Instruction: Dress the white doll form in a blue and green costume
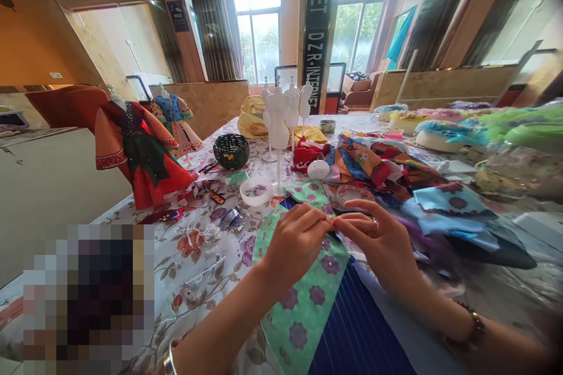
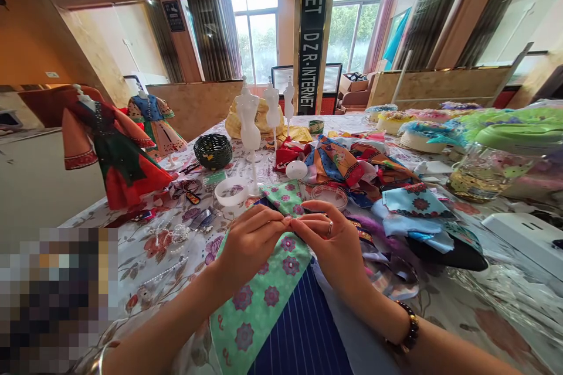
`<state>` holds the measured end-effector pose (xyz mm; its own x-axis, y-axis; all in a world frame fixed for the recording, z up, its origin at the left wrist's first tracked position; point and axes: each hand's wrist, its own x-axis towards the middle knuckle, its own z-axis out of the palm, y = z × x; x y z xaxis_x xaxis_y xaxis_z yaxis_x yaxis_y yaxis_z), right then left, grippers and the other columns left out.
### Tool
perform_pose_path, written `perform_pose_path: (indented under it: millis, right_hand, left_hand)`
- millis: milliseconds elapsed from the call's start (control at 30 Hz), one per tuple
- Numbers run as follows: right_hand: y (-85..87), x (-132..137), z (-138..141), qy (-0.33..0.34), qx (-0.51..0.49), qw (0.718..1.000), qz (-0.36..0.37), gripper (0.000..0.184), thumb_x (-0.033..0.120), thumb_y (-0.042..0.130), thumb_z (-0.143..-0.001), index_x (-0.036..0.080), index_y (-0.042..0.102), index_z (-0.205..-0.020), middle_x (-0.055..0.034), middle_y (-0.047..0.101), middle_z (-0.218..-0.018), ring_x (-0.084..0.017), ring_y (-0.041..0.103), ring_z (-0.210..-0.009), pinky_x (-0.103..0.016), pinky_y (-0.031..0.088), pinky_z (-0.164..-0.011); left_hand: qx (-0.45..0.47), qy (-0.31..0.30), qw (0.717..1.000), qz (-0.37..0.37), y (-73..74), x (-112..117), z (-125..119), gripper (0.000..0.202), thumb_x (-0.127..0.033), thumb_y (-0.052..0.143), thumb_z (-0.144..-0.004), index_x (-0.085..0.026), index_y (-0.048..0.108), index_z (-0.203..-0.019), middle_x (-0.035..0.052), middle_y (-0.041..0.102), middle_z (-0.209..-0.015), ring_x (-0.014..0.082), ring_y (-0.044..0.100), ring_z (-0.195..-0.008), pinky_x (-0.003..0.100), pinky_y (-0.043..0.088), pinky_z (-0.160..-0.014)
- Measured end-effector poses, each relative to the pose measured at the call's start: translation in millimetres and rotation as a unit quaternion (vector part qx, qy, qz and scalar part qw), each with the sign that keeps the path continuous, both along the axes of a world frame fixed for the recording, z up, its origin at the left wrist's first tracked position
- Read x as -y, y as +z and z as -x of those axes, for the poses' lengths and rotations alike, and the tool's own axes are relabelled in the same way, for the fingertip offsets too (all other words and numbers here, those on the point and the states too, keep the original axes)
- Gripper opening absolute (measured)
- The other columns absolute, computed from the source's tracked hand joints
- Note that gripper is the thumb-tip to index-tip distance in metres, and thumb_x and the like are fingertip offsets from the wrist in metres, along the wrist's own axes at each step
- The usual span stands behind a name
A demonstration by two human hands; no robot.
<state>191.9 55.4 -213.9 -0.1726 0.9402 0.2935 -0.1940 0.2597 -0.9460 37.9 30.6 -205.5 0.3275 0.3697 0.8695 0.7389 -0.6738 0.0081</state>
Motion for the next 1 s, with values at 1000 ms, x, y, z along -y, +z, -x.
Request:
perform_pose_path:
  millis: [1000]
  right_hand:
    - [5.2, 12.0, 1.7, -0.075, -0.025, 0.993, -0.085, 0.020, 0.026, 0.076, -0.070, 0.032, 0.062, -0.082, 0.0045, 0.073, -0.075, -0.022, 0.072, -0.076, -0.037, 0.061, -0.071]
  left_hand:
    - [0.179, -0.022, 0.984, 0.010, 8.3, 11.7, -16.8, 0.008, -0.017, 0.062, -0.084, -0.020, 0.065, -0.077, -0.0007, 0.069, -0.072, 0.0132, 0.060, -0.071, 0.030, 0.051, -0.069]
